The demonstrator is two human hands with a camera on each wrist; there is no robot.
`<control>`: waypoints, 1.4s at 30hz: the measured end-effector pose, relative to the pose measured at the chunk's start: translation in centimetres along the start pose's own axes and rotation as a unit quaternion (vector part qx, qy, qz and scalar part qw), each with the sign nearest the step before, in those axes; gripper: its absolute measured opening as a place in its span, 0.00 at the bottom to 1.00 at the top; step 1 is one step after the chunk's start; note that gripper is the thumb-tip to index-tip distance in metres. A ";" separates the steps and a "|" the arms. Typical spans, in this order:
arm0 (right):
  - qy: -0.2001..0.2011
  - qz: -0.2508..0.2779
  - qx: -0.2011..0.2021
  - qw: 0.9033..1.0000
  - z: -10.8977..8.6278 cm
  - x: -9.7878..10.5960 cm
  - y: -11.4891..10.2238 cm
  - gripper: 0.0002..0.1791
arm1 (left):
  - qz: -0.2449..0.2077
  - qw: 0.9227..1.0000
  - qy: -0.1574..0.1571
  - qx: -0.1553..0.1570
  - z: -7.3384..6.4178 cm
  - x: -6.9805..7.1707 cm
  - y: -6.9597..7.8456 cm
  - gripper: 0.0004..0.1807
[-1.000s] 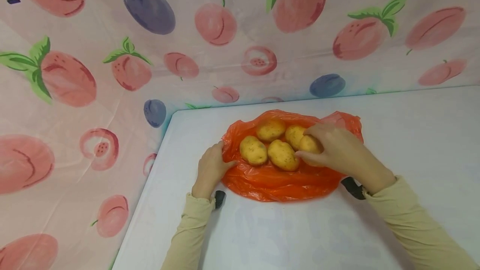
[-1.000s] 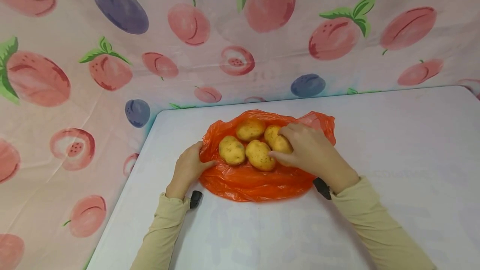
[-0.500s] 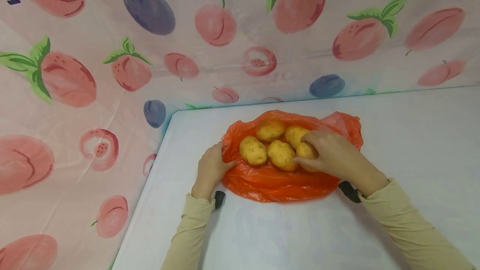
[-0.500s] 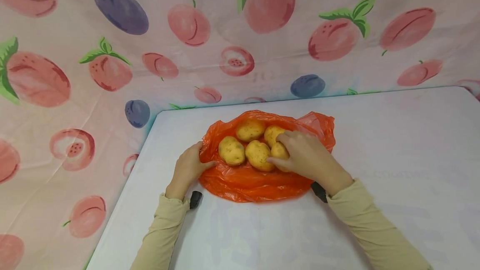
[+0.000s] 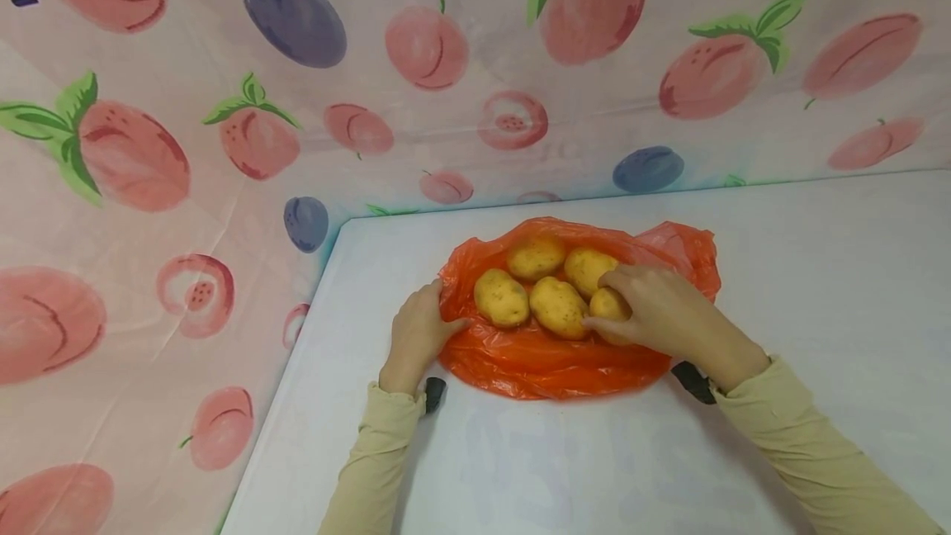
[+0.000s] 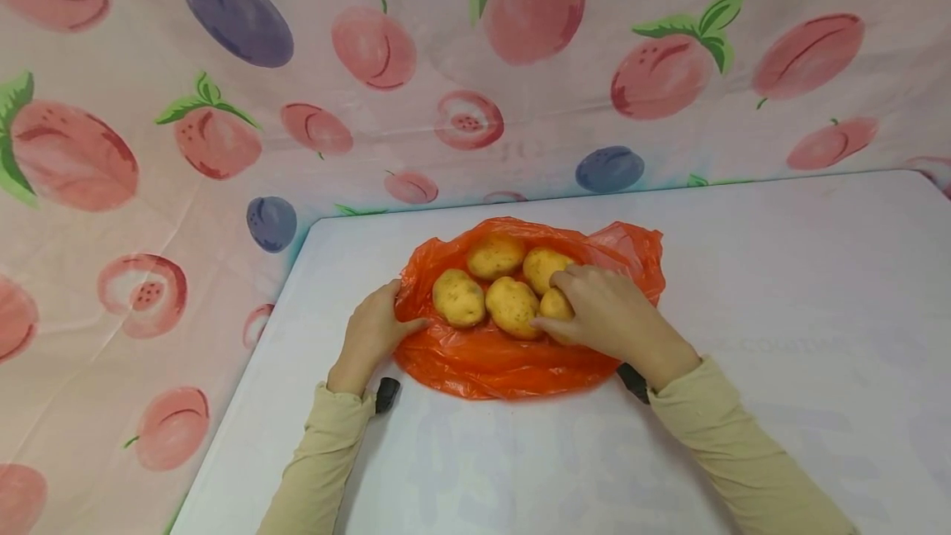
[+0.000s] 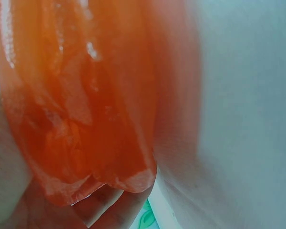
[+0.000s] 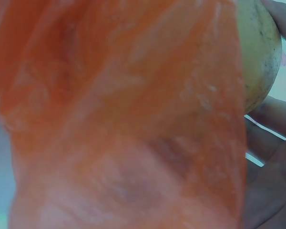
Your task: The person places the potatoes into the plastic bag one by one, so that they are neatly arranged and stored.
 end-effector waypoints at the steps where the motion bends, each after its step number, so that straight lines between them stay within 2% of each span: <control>1: -0.001 -0.001 0.000 1.000 0.0 0.0 0.0 0.22 | 0.001 1.000 0.000 -0.001 0.0 0.0 0.0 0.39; 8: -0.006 -0.001 -0.010 1.000 -0.3 -0.5 0.2 0.24 | 0.002 1.000 0.000 0.000 0.1 0.0 0.1 0.37; 14: -0.015 -0.004 -0.029 0.999 -0.6 -0.6 0.5 0.30 | 0.014 1.000 0.004 -0.009 0.2 0.1 0.3 0.37; 18: -0.013 -0.007 -0.028 1.000 -0.7 -0.6 0.4 0.32 | 0.026 0.999 0.010 -0.018 0.3 0.1 0.4 0.35; 24: -0.009 -0.014 -0.023 1.000 -0.8 -0.6 0.4 0.32 | 0.026 1.000 0.007 -0.014 0.3 0.1 0.4 0.35; 36: -0.010 -0.016 -0.015 1.000 -1.0 -0.3 0.1 0.35 | 0.011 1.000 0.002 -0.007 -0.1 0.1 0.1 0.38; 42: -0.021 -0.006 -0.014 1.000 -1.2 -0.1 0.0 0.37 | 0.002 1.000 0.008 -0.004 -0.4 0.6 0.3 0.37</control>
Point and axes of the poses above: each hand's wrist, its own z-axis towards the middle knuckle, its own x-axis out of the back of the hand, y = z × x, the point moved 6 cm from there along z, towards the middle knuckle, and after that the axes turned 9 degrees about -z, right-handed, at the moved point
